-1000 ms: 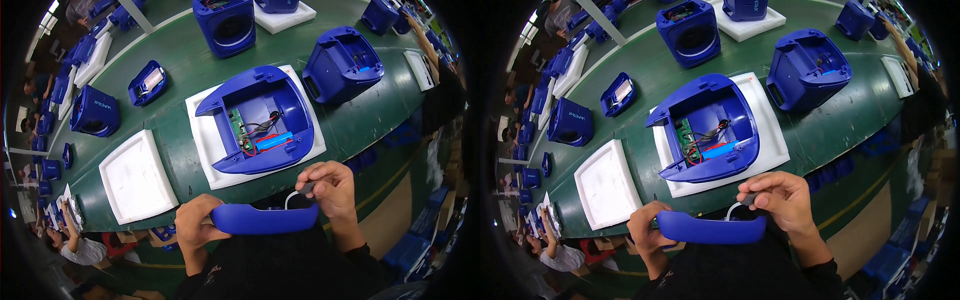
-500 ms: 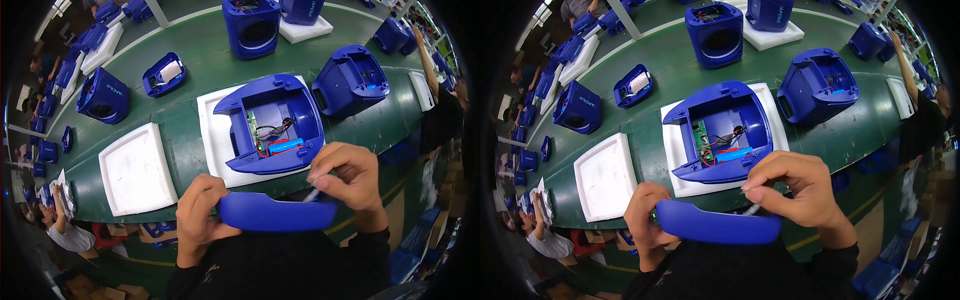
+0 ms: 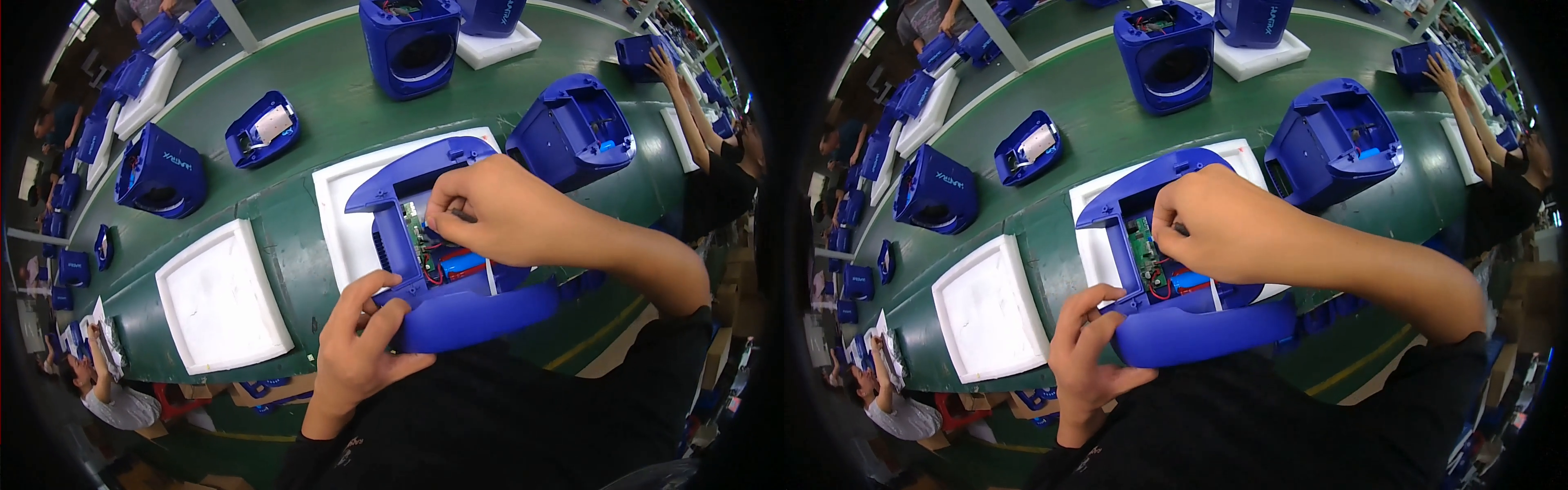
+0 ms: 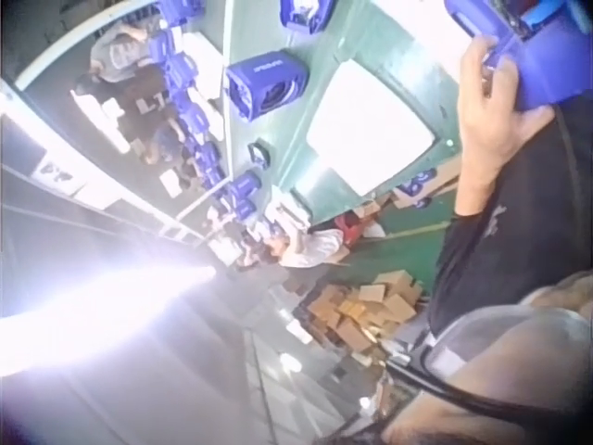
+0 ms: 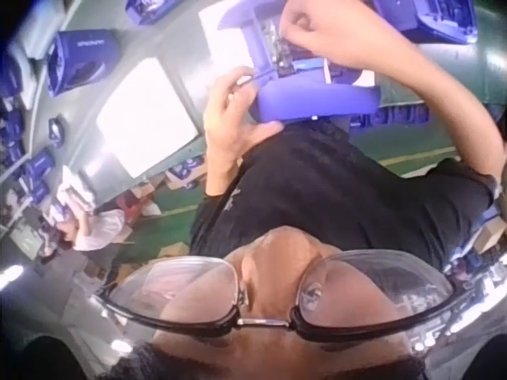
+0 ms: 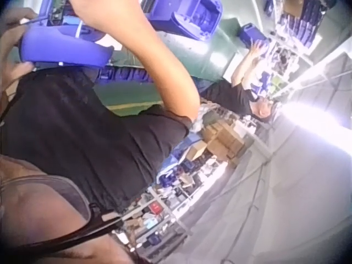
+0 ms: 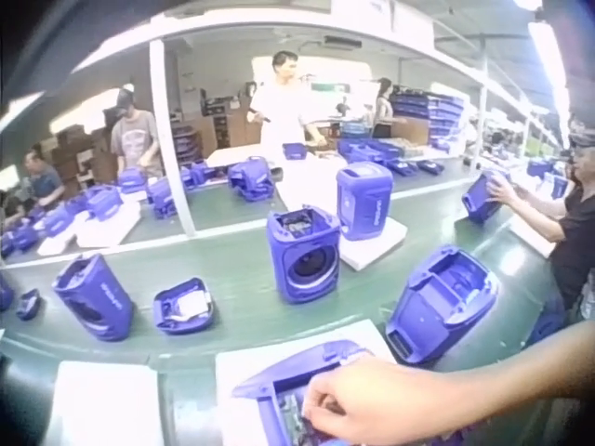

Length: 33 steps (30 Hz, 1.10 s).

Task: The person assembles a portable electronic device by hand, inserting a circuit board, ribbon cable, rechargeable battery, and control panel into an electronic housing.

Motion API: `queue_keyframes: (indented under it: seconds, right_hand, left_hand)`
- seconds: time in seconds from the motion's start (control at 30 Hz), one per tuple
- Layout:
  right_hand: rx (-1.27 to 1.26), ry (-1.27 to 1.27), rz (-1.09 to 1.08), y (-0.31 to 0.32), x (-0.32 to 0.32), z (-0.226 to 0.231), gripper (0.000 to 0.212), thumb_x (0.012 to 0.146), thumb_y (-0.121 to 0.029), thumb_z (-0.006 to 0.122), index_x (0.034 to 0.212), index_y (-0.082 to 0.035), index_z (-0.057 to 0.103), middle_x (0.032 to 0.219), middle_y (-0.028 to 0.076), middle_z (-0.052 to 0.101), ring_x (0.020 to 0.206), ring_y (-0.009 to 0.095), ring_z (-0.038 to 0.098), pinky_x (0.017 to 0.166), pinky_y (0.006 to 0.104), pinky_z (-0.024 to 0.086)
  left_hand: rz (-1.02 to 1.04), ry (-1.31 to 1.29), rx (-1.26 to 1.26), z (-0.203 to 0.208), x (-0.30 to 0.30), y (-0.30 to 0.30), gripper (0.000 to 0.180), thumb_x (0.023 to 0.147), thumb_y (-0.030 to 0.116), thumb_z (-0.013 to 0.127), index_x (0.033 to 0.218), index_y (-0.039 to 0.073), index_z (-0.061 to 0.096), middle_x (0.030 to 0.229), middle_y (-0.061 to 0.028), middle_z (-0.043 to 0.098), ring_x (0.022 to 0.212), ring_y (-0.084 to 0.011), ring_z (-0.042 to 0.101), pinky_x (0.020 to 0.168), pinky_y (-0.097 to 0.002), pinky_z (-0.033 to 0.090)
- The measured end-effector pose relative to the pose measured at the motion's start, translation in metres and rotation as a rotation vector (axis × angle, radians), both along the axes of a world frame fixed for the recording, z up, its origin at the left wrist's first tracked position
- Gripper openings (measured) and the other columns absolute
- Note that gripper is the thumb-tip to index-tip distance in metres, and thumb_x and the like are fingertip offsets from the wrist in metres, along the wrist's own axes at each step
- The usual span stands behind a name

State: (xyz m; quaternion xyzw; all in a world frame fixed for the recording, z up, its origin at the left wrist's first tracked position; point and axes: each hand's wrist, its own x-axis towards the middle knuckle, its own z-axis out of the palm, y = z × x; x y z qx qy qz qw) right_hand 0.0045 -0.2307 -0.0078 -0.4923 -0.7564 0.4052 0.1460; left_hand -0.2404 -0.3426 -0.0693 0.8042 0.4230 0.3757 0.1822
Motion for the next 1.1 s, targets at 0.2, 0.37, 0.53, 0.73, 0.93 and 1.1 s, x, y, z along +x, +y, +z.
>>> queue_keyframes:
  seconds: [0.2,0.37,0.53,0.73,0.93,1.1]
  right_hand:
    - [-0.021,-0.154,0.125,0.019,-0.008,-0.009,0.024,0.096,-0.016,0.071,0.101,0.005,0.081,0.093,0.023,0.081,0.090,0.034,0.081,0.086,0.0395,0.062]
    - [-0.135,-0.208,0.107,0.025,-0.010,-0.010,0.024,0.094,-0.016,0.072,0.097,0.005,0.082,0.088,0.022,0.080,0.085,0.033,0.080,0.084,0.0390,0.062]
    - [-0.291,-0.263,0.054,0.029,-0.014,0.002,0.025,0.093,-0.018,0.073,0.096,0.006,0.081,0.082,0.019,0.079,0.078,0.030,0.077,0.079,0.0391,0.061]
    - [-0.225,-0.183,0.063,0.022,-0.010,-0.006,0.023,0.093,-0.016,0.073,0.097,0.005,0.081,0.086,0.020,0.080,0.081,0.030,0.078,0.081,0.0403,0.061]
    - [-0.058,-0.215,0.119,0.021,-0.008,-0.011,0.021,0.094,-0.014,0.071,0.095,0.005,0.081,0.091,0.023,0.080,0.087,0.036,0.079,0.085,0.0430,0.062]
    - [-0.032,-0.349,0.114,0.023,-0.002,-0.007,0.020,0.094,-0.011,0.069,0.094,0.006,0.080,0.088,0.024,0.078,0.084,0.040,0.077,0.084,0.0444,0.061]
  left_hand:
    - [0.013,0.039,0.109,-0.009,0.004,0.004,0.060,0.070,0.035,0.102,0.108,-0.003,0.073,0.122,-0.0217,0.070,0.084,-0.0302,0.071,0.066,-0.0357,0.060]
    - [-0.003,0.034,0.107,-0.010,0.005,0.007,0.061,0.071,0.036,0.101,0.108,-0.003,0.073,0.120,-0.0232,0.070,0.084,-0.0316,0.070,0.066,-0.0377,0.060]
    - [-0.006,0.010,0.097,-0.013,0.007,0.007,0.060,0.070,0.034,0.102,0.108,-0.003,0.073,0.120,-0.0233,0.070,0.084,-0.0315,0.070,0.065,-0.0375,0.060]
    - [0.006,0.012,0.122,-0.014,0.010,0.009,0.062,0.067,0.031,0.102,0.108,-0.004,0.072,0.121,-0.0238,0.070,0.085,-0.0320,0.070,0.067,-0.0379,0.060]
    - [-0.002,0.016,0.109,-0.012,0.013,0.009,0.063,0.067,0.029,0.102,0.109,-0.004,0.072,0.119,-0.0237,0.070,0.086,-0.0327,0.070,0.068,-0.0380,0.059]
    - [0.021,0.012,0.099,-0.008,0.019,0.007,0.063,0.067,0.028,0.103,0.110,-0.004,0.071,0.119,-0.0235,0.070,0.087,-0.0331,0.071,0.070,-0.0382,0.061]
